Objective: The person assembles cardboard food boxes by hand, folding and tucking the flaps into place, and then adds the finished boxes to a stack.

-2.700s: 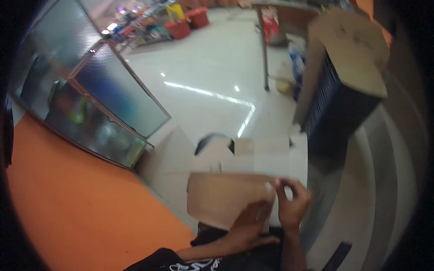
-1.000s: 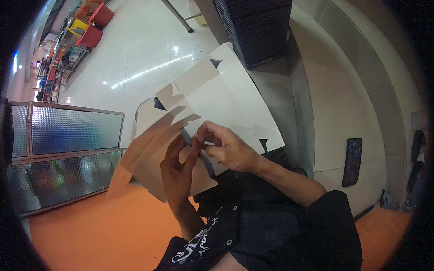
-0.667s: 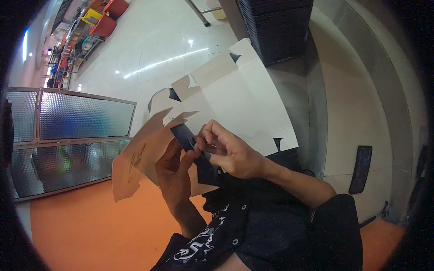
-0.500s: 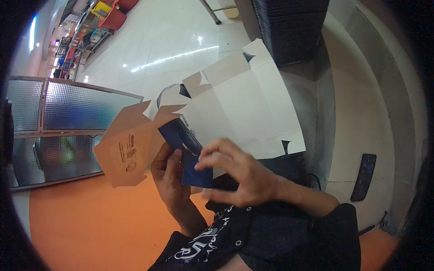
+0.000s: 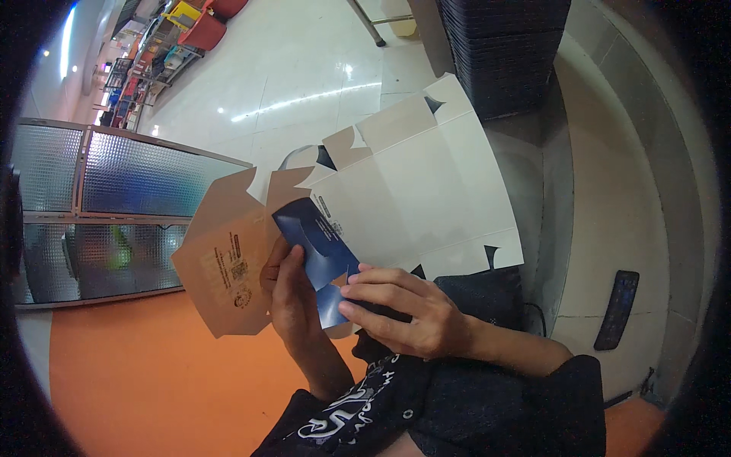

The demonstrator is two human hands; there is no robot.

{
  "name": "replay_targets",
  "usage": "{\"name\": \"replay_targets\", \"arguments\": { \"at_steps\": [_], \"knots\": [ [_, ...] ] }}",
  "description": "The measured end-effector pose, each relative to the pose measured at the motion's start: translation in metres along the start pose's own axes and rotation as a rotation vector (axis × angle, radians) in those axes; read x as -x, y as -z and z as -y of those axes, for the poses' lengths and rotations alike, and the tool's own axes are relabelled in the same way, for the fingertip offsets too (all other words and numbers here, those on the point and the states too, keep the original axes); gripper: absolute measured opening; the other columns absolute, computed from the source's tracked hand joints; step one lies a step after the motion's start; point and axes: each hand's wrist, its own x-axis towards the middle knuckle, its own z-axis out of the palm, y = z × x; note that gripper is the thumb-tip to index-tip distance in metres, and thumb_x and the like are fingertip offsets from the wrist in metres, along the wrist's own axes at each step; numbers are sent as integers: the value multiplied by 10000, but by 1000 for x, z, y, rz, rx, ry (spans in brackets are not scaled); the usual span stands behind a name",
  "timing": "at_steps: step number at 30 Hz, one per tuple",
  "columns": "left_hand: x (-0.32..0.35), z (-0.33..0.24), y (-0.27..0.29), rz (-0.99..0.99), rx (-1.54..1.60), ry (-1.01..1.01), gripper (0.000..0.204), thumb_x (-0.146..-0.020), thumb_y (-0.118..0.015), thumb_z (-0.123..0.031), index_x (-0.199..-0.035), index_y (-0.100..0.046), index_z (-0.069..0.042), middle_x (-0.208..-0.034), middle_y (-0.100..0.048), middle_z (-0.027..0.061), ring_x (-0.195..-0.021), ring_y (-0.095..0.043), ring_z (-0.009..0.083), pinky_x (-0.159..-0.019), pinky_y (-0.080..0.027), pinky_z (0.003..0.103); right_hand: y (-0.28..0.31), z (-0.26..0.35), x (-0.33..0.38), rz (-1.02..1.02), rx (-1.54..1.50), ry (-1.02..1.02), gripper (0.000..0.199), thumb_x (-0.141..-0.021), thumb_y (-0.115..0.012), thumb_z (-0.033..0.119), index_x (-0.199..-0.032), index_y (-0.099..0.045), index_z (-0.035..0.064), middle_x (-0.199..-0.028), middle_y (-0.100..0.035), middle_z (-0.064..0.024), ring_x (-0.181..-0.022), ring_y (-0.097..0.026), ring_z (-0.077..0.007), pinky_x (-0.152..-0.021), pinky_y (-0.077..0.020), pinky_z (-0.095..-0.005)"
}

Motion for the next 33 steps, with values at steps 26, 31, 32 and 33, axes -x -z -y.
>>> {"name": "replay_targets", "arguments": {
  "at_steps": [26, 31, 32, 33],
  "knots": [
    [36, 25, -43, 103, -535, -101, 357, -996, -563, -71, -1321, -541, 74, -1154, -643, 133, -1056, -631, 201, -825, -553, 276, -15, -15, 4, -143, -83, -560, 275, -758, -797, 52, -973, -642, -21, -1275, -497, -215, -1118, -620, -350, -894, -522, -426],
    [20, 16, -23, 165, -822, -26, 338, -967, -574, -25, -1294, -567, 62, -1183, -633, 179, -1001, -671, 231, -804, -593, 331, 12, -31, 2, 65, -5, -417, 299, -769, -800, 89, -1000, -637, -7, -1241, -554, -200, -1089, -628, -345, -921, -507, -415],
    [19, 15, -24, 150, -878, 0, 331, -961, -577, -17, -1283, -577, 59, -1177, -637, 187, -984, -679, 235, -783, -601, 341, 22, -36, -1, 103, 58, -361, 305, -772, -804, 103, -1004, -637, -3, -1229, -570, -195, -1085, -629, -346, -926, -504, -414],
    [20, 20, -21, 146, -914, -62, 307, -950, -573, -3, -1248, -595, 67, -1146, -644, 208, -961, -693, 277, -754, -608, 352, 28, -41, -5, -56, 51, -450, 288, -786, -807, 137, -988, -647, 9, -1190, -613, -178, -1101, -622, -349, -937, -496, -418]
  ]
}}
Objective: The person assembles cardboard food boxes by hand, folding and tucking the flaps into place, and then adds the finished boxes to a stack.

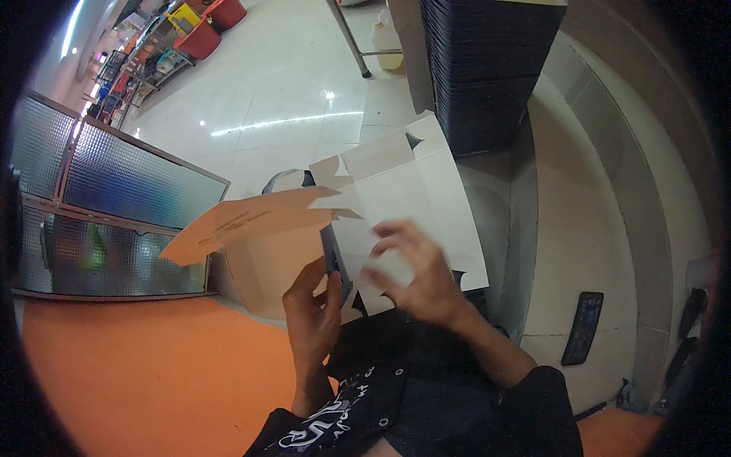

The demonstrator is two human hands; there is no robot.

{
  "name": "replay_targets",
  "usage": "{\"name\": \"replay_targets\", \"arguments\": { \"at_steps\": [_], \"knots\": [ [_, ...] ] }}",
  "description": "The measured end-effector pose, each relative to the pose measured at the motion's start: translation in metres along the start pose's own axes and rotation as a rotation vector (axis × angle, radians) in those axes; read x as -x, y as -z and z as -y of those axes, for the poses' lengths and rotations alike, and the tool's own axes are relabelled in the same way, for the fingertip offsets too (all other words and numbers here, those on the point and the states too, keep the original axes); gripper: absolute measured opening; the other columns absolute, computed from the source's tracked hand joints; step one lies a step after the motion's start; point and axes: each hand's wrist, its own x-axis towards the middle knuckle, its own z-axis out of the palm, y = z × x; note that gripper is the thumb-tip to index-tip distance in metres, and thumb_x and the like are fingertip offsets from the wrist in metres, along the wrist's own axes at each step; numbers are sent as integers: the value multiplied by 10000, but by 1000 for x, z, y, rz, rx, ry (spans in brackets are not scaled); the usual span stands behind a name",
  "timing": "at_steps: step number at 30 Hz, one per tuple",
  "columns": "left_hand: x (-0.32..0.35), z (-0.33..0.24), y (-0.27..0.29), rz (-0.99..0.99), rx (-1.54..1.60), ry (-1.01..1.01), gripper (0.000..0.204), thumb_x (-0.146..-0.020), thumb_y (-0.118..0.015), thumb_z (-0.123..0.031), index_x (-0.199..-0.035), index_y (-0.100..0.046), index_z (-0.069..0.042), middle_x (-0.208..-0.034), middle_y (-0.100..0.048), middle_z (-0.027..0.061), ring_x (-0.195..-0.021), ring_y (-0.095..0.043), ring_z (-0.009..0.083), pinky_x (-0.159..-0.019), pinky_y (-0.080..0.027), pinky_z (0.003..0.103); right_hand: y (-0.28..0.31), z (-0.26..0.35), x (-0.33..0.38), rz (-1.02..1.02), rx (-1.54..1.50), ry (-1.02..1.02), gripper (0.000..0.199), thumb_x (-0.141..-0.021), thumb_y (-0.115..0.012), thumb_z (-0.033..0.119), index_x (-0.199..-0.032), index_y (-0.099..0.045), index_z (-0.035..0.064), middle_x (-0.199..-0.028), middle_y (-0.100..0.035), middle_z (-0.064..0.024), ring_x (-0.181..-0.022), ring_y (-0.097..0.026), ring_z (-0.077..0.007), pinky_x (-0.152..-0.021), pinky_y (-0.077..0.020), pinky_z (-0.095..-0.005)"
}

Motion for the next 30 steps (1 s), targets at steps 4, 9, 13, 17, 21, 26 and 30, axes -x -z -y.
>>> {"name": "replay_targets", "arguments": {
  "at_steps": [4, 9, 13, 17, 21, 26, 30],
  "knots": [
    [3, 5, -15, 17, -115, -129, 280, -935, -575, -2, -1201, -609, 78, -1123, -639, 244, -952, -684, 351, -767, -578, 381, 18, 1, -43, -27, -31, -118, 286, -866, -750, 195, -993, -684, -52, -963, -699, -187, -882, -698, -290, -804, -546, -366],
    [1, 22, -31, 3, -256, -158, 295, -924, -585, -23, -1200, -604, 81, -1134, -628, 252, -995, -647, 400, -865, -528, 432, 9, -3, -52, 168, 5, -328, 204, -938, -669, 116, -978, -719, -77, -783, -713, -122, -745, -689, -188, -747, -561, -311],
    [-3, 32, -38, -3, -285, -176, 302, -929, -578, -27, -1209, -594, 84, -1159, -611, 258, -993, -646, 404, -865, -528, 440, 0, -5, -54, 175, -65, -463, 230, -911, -688, 129, -1012, -719, -75, -813, -720, -138, -781, -696, -186, -762, -557, -310],
    [-9, 32, -37, 18, -248, -127, 315, -929, -576, -23, -1223, -584, 90, -1182, -602, 257, -997, -652, 399, -843, -539, 441, -9, -6, -49, 168, -84, -448, 226, -890, -704, 121, -1007, -719, -72, -896, -733, -154, -821, -701, -196, -783, -552, -314],
    [-12, 38, -40, 12, -191, -146, 343, -928, -577, -19, -1254, -572, 87, -1192, -599, 250, -994, -659, 388, -821, -547, 437, -18, -10, -36, 94, -112, -348, 178, -876, -709, 77, -993, -729, -56, -946, -730, -160, -843, -706, -219, -773, -549, -309],
    [-14, 45, -43, -13, -234, -213, 382, -931, -576, -20, -1298, -552, 83, -1188, -596, 251, -989, -658, 391, -816, -546, 429, -23, -9, -31, 33, -84, -271, 142, -869, -699, 44, -964, -733, -55, -944, -720, -172, -829, -715, -263, -704, -577, -318],
    [-14, 44, -43, -5, -281, -213, 421, -907, -596, 13, -1324, -549, 51, -1192, -598, 229, -1019, -662, 341, -813, -564, 390, -23, -10, -34, 33, -64, -208, 151, -877, -670, 49, -936, -724, -79, -921, -710, -214, -795, -721, -308, -664, -606, -344]
  ]
}}
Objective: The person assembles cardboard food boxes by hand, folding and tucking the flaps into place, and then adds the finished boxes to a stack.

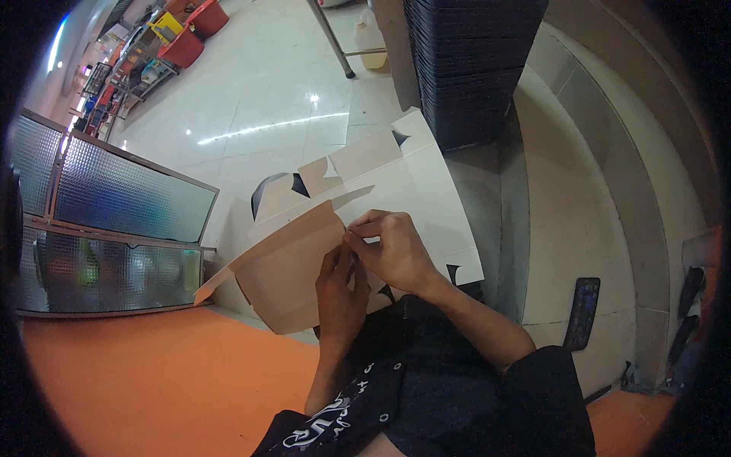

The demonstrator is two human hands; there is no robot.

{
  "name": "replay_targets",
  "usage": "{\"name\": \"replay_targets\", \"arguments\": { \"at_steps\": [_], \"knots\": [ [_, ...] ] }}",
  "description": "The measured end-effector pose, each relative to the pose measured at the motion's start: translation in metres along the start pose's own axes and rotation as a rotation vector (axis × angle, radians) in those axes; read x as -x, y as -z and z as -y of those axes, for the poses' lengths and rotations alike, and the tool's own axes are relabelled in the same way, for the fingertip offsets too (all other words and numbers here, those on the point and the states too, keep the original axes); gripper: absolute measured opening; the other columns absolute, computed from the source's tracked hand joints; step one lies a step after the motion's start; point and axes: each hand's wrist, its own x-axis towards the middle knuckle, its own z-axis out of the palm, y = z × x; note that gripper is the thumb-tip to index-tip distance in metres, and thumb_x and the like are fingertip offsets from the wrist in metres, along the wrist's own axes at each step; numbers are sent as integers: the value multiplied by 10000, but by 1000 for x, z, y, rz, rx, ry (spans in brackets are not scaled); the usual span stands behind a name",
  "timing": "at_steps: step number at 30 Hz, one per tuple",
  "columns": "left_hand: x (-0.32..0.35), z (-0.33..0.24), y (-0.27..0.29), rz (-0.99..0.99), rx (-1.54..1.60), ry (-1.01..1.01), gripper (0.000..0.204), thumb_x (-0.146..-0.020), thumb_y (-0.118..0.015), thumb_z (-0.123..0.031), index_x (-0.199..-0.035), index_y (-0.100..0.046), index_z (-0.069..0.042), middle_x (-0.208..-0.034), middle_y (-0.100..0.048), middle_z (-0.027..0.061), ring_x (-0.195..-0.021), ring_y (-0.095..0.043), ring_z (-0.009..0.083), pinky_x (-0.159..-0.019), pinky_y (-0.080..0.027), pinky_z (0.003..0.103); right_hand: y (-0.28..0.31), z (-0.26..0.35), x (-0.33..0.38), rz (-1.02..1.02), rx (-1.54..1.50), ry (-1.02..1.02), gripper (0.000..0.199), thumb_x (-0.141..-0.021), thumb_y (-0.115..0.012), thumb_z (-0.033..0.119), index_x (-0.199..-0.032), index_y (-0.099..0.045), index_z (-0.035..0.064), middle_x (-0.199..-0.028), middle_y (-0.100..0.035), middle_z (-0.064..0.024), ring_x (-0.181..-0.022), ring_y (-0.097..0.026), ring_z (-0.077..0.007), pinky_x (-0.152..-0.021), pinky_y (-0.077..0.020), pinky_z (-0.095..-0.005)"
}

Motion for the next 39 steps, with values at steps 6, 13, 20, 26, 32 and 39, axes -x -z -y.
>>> {"name": "replay_targets", "arguments": {
  "at_steps": [6, 13, 20, 26, 32, 39],
  "knots": [
    [1, 9, -1, 41, 125, 26, 465, -866, -604, 52, -1328, -550, 36, -1177, -594, 220, -1025, -656, 327, -825, -555, 375, -11, -5, 9, -46, 55, 19, 130, -883, -675, 11, -978, -725, -62, -946, -707, -177, -794, -725, -268, -650, -602, -301],
    [-4, 2, 2, 16, 72, -14, 507, -853, -631, 49, -1348, -520, 69, -1267, -559, 220, -1108, -622, 370, -872, -542, 393, -13, -22, 16, -40, 213, 124, 131, -886, -663, 3, -983, -725, -59, -934, -707, -168, -790, -725, -252, -663, -609, -302],
    [4, 6, 4, 144, -57, -15, 590, -868, -674, -31, -1404, -448, 68, -1418, -431, 242, -1210, -566, 392, -982, -520, 399, -8, -23, 11, -29, 47, -57, 144, -864, -685, 11, -987, -731, -49, -949, -722, -165, -797, -720, -253, -660, -602, -311],
    [5, 16, 2, 175, 71, 68, 605, -867, -671, -39, -1419, -438, 47, -1452, -399, 225, -1282, -512, 379, -1009, -511, 395, -4, -13, 5, -22, 63, -47, 143, -855, -673, -2, -975, -729, -58, -923, -724, -184, -778, -720, -260, -661, -601, -311],
    [2, 14, 6, 182, 212, 105, 581, -844, -643, 21, -1395, -463, 51, -1459, -396, 232, -1271, -518, 392, -1009, -509, 413, -12, -3, 14, -6, 83, -78, 120, -847, -669, -1, -934, -727, -60, -928, -713, -189, -773, -720, -272, -661, -598, -309],
    [1, 17, 3, 166, 210, 97, 561, -815, -664, 45, -1357, -520, 31, -1459, -427, 187, -1261, -551, 354, -994, -527, 396, -19, -17, 27, -32, 233, 94, 112, -859, -684, 25, -928, -725, -53, -953, -698, -193, -872, -714, -260, -758, -579, -330]
  ]
}}
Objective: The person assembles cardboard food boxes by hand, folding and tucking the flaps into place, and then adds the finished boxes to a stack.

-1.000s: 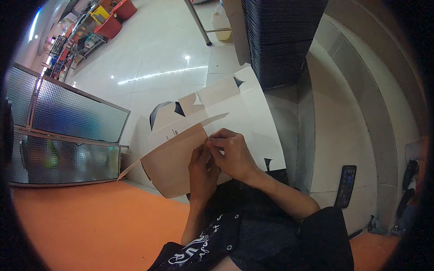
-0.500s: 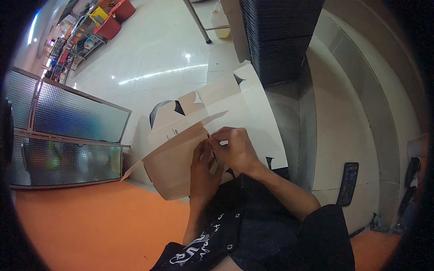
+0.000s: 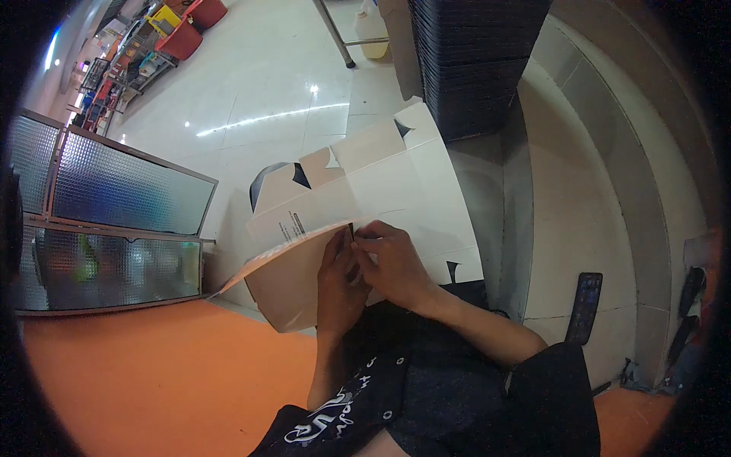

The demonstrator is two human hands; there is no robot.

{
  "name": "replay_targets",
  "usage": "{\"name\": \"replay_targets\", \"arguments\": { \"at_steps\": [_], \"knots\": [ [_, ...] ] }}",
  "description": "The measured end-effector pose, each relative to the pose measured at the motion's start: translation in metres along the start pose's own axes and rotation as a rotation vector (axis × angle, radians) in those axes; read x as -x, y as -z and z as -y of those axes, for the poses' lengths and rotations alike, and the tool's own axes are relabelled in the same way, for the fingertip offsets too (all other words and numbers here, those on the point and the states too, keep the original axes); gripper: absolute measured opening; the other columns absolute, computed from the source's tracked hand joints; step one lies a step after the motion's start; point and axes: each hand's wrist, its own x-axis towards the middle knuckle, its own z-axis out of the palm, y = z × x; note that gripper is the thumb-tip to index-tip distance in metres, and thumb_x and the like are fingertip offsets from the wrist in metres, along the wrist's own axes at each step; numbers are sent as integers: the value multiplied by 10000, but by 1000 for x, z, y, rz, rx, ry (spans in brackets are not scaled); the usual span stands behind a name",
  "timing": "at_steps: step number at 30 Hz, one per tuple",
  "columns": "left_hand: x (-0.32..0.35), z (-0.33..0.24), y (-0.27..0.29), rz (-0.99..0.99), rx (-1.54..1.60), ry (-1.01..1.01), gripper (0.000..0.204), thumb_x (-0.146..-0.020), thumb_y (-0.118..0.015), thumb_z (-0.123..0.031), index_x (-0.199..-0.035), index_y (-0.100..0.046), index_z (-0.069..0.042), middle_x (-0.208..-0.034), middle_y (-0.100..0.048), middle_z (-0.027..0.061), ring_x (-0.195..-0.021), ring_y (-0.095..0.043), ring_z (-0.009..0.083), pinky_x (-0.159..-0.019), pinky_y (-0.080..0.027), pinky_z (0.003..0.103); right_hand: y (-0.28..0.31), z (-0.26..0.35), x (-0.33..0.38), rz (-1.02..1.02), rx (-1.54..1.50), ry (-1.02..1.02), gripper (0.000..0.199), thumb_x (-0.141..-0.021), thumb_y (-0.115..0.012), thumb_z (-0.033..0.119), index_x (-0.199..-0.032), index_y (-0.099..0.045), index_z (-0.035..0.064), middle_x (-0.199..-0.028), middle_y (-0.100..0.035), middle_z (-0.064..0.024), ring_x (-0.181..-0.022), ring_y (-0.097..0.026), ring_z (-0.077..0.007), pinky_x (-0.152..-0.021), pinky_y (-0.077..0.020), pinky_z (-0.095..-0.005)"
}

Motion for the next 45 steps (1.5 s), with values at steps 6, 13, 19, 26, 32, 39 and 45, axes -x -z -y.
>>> {"name": "replay_targets", "arguments": {
  "at_steps": [6, 13, 19, 26, 32, 39, 45],
  "knots": [
    [-6, -24, 12, 87, 101, 58, 544, -831, -697, 10, -1344, -519, 38, -1390, -504, 181, -1253, -559, 331, -1020, -514, 398, 3, -32, 3, 169, -573, -362, 242, -913, -680, 176, -991, -643, -49, -1046, -657, -160, -1008, -658, -256, -832, -537, -359],
    [-6, -28, 23, 102, 67, -40, 543, -818, -734, -9, -1322, -537, 28, -1329, -555, 168, -1244, -566, 304, -1030, -513, 408, 4, -20, 2, 213, -542, -338, 243, -1019, -567, 236, -1059, -507, 4, -962, -629, -109, -918, -629, -162, -792, -525, -339],
    [46, -43, 81, -456, -189, -401, 408, -912, -688, -175, -1263, -576, 0, -1258, -600, 185, -1142, -595, 316, -971, -494, 408, 36, -7, -14, 71, -643, -423, 267, -1052, -501, 313, -1011, -460, 53, -916, -577, -61, -892, -575, -119, -821, -510, -325],
    [-5, -33, 79, -406, 636, -68, 812, -1016, -255, -636, -1497, -328, 14, -1443, -444, 224, -1333, -442, 292, -1079, -368, 392, 64, 9, -21, -8, -520, -300, 268, -1078, -418, 319, -1093, -448, 54, -998, -581, -75, -935, -564, -153, -846, -492, -346],
    [-29, -58, 58, -337, 361, -203, 742, -1054, -247, -554, -1480, -345, 46, -1492, -403, 191, -1387, -381, 277, -1141, -284, 378, 67, 11, -29, -349, -303, -43, 511, -1093, -315, 344, -1435, -418, -20, -1136, -623, -184, -1060, -595, -246, -937, -435, -352],
    [-57, -83, 55, -309, 350, -297, 733, -1052, -257, -558, -1472, -315, 39, -1446, -398, 164, -1329, -434, 274, -1115, -314, 380, 109, 9, -60, -395, -227, 53, 590, -1073, -363, 441, -1410, -487, -27, -1310, -613, -187, -1238, -548, -205, -1073, -369, -320],
    [-156, -172, 62, 129, 779, -527, 595, -1049, -359, -490, -1491, -315, -94, -1261, -550, 112, -1234, -513, 215, -1026, -419, 417, 267, 57, -140, -447, -311, 38, 570, -1044, -457, 440, -1348, -545, -34, -1277, -627, -114, -1177, -572, -167, -1024, -419, -305]
  ]
}}
